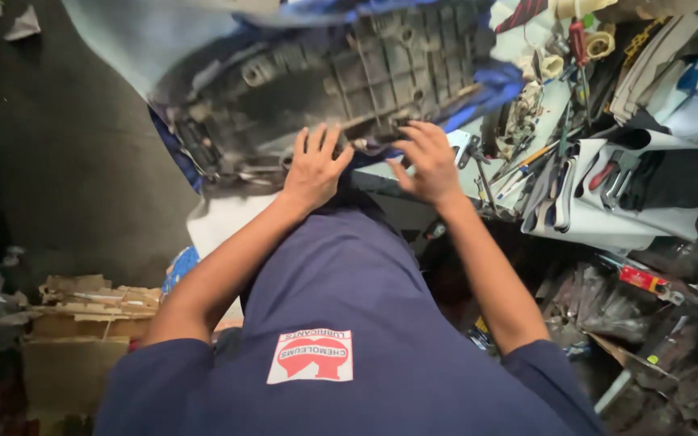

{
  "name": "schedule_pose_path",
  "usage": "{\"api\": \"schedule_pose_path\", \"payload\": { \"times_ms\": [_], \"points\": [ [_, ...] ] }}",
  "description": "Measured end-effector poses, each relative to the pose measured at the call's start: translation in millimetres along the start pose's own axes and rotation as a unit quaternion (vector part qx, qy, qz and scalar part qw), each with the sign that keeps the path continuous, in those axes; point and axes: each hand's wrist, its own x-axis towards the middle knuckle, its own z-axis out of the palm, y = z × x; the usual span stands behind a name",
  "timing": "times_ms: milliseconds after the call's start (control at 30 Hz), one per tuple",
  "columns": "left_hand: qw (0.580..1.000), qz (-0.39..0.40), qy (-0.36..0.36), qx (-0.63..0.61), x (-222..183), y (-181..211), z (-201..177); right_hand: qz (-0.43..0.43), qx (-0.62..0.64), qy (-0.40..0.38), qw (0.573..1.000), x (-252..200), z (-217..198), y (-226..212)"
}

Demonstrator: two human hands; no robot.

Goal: The person is reupholstering a motorcycle seat with blue camouflage material using a staple gun.

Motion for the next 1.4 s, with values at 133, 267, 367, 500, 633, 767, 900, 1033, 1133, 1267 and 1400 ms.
{"api": "schedule_pose_path", "payload": {
  "times_ms": [133, 267, 367, 500, 633, 767, 900, 1033, 1133, 1267, 1400],
  "points": [
    [1.0, 0.007, 0.015, -0.005, 6, 5, -11, -0.079, -0.06, -0.029, 0.995, 26, 12, -22],
    [0.999, -0.001, 0.006, -0.035, 2, 5, -9, -0.088, -0.089, -0.06, 0.99, 9, 37, 1],
    [0.998, -0.019, 0.02, -0.051, 4, 7, -10, -0.107, -0.065, -0.057, 0.991, 2, 45, 16],
    [0.999, -0.03, 0.01, 0.005, -2, 9, 12, -0.113, -0.041, -0.046, 0.992, -6, 55, 25],
    [0.998, -0.017, 0.056, 0.002, 1, 8, 16, -0.113, -0.032, -0.034, 0.993, -1, 54, 21],
    [0.997, -0.03, 0.072, 0.016, 4, 7, 20, -0.071, 0.0, 0.036, 0.997, -8, 78, 26],
    [0.994, -0.057, 0.084, 0.048, 3, 14, 35, -0.024, 0.032, 0.087, 0.995, -15, 95, 22],
    [0.99, -0.103, 0.075, 0.059, 9, 27, 38, 0.004, 0.028, 0.102, 0.994, -16, 103, 15],
    [0.981, -0.162, 0.108, 0.019, 22, 33, 28, 0.027, 0.014, 0.122, 0.992, -12, 108, 8],
    [0.959, -0.267, 0.091, -0.025, 47, 38, 14, 0.051, -0.016, 0.124, 0.991, -5, 107, 0],
    [0.941, -0.325, 0.091, -0.008, 55, 36, 21, 0.07, -0.019, 0.102, 0.992, -5, 106, -3]
  ]
}}
